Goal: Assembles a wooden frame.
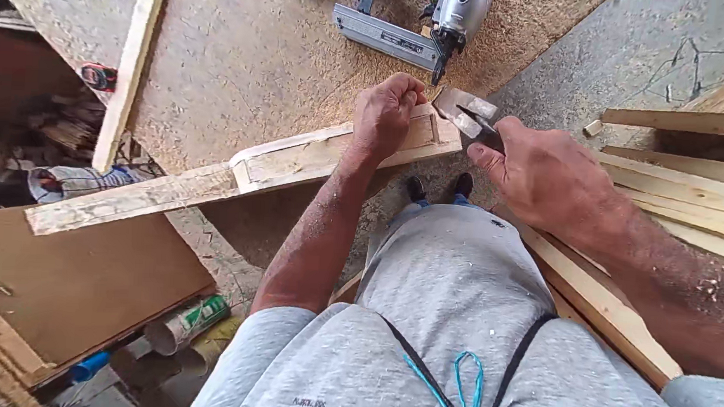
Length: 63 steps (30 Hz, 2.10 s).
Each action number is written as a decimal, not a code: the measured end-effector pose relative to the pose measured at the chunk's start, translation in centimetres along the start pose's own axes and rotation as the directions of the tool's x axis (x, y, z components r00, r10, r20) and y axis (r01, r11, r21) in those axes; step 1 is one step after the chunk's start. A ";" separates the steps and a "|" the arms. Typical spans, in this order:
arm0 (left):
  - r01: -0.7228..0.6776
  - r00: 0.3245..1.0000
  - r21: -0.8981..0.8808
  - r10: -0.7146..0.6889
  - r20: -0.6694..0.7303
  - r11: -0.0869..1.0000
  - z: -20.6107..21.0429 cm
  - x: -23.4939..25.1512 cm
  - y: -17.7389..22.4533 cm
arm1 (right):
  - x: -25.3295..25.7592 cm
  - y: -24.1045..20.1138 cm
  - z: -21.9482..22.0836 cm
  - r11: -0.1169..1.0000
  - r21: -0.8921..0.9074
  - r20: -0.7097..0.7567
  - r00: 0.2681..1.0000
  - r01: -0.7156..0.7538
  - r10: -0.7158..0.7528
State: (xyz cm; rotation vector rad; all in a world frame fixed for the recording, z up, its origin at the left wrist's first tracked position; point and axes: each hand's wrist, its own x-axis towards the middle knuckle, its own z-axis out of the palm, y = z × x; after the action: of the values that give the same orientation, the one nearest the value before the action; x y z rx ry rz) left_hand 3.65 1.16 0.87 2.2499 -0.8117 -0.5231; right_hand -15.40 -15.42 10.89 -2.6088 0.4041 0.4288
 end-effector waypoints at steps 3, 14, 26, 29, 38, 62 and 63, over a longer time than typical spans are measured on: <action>0.014 1.000 -0.020 -0.015 -0.001 1.000 -0.3 -0.2 0.5 | -0.9 -0.9 -0.5 0.995 0.013 -0.160 0.983 0.097 -0.093; 0.001 1.000 0.001 -0.001 -0.027 1.000 -0.3 -0.3 1.0 | -0.9 -0.9 -0.5 0.988 0.106 -0.204 0.975 0.113 -0.090; -0.015 1.000 -0.026 0.015 -0.008 1.000 0.3 0.1 -0.2 | 0.3 0.8 3.2 0.990 0.134 0.024 0.998 -0.052 0.050; -0.013 1.000 -0.030 0.013 -0.020 0.999 0.2 0.1 0.1 | 0.7 0.0 1.2 0.997 0.029 0.054 0.996 -0.069 0.068; -0.042 0.999 -0.055 0.040 -0.032 0.998 0.3 0.2 -0.3 | -0.1 -0.2 1.9 0.998 -0.040 0.047 0.997 -0.055 0.056; -0.100 0.986 0.180 0.073 0.149 0.979 0.6 0.1 0.2 | 2.4 9.4 12.5 0.105 0.994 0.019 0.997 -0.028 0.080; -0.106 0.987 0.186 0.080 0.141 0.977 0.7 0.0 0.1 | 2.5 9.4 12.4 0.090 0.996 0.022 0.996 -0.029 0.083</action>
State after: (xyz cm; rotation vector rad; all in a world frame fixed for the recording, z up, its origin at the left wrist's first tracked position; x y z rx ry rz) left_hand 3.16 0.77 0.47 2.3574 -1.0713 -0.5758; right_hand -19.29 -17.95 -4.16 -1.1620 0.5448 0.0132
